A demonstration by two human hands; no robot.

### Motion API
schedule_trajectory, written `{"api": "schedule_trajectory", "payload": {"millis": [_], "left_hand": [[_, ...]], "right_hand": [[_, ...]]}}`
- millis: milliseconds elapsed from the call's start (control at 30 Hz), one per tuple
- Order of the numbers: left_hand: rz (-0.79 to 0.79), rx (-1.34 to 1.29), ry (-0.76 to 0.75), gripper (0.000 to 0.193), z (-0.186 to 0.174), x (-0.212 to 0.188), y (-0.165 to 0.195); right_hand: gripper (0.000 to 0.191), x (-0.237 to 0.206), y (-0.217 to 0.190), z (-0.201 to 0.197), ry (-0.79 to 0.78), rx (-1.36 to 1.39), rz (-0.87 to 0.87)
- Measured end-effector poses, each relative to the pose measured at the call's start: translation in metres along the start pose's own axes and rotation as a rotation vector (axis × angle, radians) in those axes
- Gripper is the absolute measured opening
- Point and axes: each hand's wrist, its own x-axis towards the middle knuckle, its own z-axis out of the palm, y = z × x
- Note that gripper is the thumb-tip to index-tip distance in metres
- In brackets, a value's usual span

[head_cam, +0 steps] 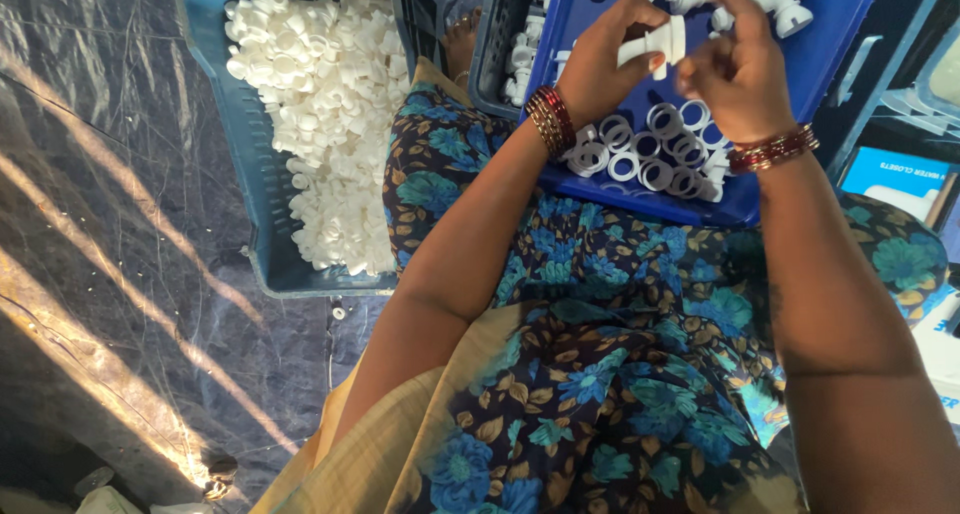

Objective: The person sits on the floor and assembles small white plastic components by hand. They pick a ring from a blue crate and fit it onto a T-shaped connector, then place the assembled unit into a second blue crate. The process is repeated continuously throughout the clip.

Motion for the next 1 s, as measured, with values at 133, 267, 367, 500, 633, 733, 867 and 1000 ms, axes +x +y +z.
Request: {"api": "schedule_trajectory", "payload": {"millis": [133, 267, 367, 500, 633, 733, 867, 1000], "left_hand": [[0.009, -0.076, -0.03, 0.036, -0.002, 0.0, -0.002], [0.111, 0.036, -0.055, 0.038, 0.003, -0.002, -0.001], [0.085, 0.255, -0.083, 0.036, 0.01, -0.002, -0.003], [0.096, 0.195, 0.095, 0.034, -0.001, 0.006, -0.019], [0.102, -0.069, 0.036, 0.041, -0.014, 0.001, -0.032], [0.02, 0.002, -0.003, 0.034, -0.011, 0.0, -0.034], [-0.03, 0.111, -0.056, 0.025, -0.011, 0.005, -0.032], [0.06, 0.009, -0.027, 0.027, -0.011, 0.008, -0.024]], "right_hand": [[0.061, 0.002, -0.01, 0.008, 0.033, -0.128, -0.23], [0.029, 0.0, 0.003, 0.009, 0.067, -0.288, -0.166], [0.035, 0.01, 0.023, 0.014, 0.085, -0.034, 0.317], [0.032, 0.013, 0.031, 0.022, 0.035, 0.179, 0.126], [0.048, 0.011, 0.013, 0.032, -0.051, -0.017, -0.393], [0.035, 0.015, 0.0, 0.037, 0.015, -0.069, 0.091], [0.037, 0.017, -0.005, 0.043, -0.069, 0.072, -0.091], [0.043, 0.018, -0.002, 0.043, -0.044, 0.152, -0.25]]}}
